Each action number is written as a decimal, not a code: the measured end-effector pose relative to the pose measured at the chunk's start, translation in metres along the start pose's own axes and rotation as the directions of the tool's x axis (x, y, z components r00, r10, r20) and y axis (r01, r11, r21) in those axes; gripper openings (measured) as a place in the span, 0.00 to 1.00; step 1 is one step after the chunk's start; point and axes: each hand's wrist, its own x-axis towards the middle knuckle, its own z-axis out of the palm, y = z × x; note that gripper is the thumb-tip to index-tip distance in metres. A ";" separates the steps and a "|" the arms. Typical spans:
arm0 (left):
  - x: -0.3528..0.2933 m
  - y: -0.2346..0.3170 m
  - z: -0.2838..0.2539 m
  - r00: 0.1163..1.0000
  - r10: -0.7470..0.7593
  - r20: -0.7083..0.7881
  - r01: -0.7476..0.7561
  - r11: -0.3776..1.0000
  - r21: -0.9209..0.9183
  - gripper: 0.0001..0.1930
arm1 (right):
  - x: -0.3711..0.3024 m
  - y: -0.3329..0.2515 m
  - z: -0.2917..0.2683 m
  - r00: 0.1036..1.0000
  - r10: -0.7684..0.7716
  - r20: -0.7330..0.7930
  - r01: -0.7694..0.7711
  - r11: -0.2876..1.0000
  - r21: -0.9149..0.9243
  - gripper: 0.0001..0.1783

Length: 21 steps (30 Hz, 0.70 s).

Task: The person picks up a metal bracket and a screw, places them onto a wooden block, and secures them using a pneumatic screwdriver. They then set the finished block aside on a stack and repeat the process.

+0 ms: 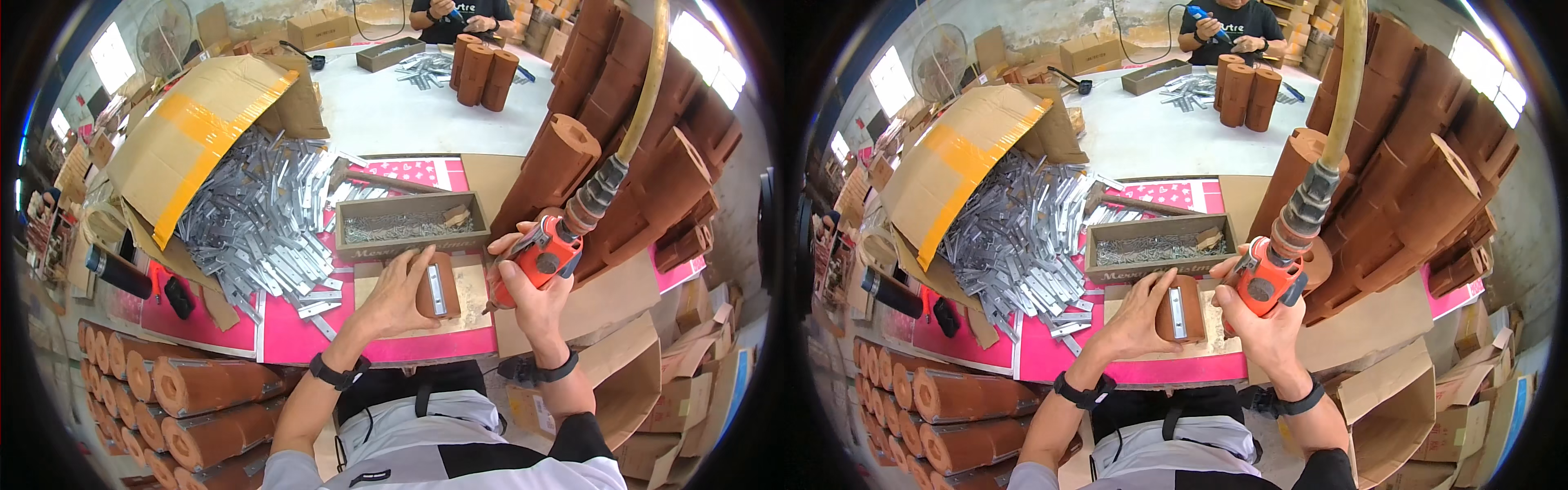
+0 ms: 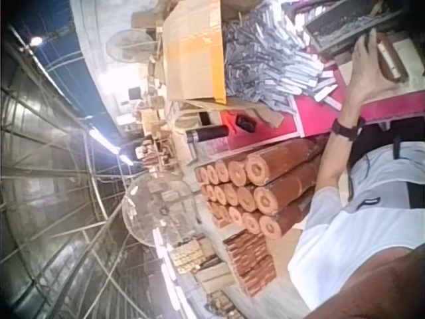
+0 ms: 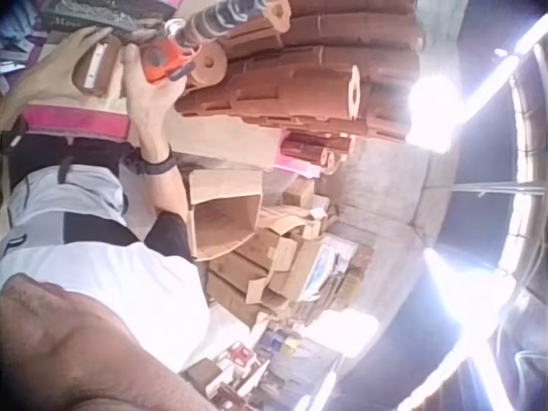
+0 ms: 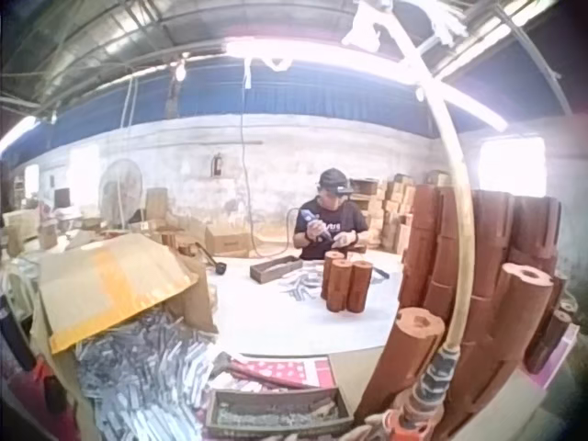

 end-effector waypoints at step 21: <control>0.049 0.002 -0.056 0.983 -0.071 -0.171 0.082 0.995 0.055 0.62 | 0.001 0.007 -0.006 0.998 0.066 -0.015 -0.066 0.998 0.025 0.26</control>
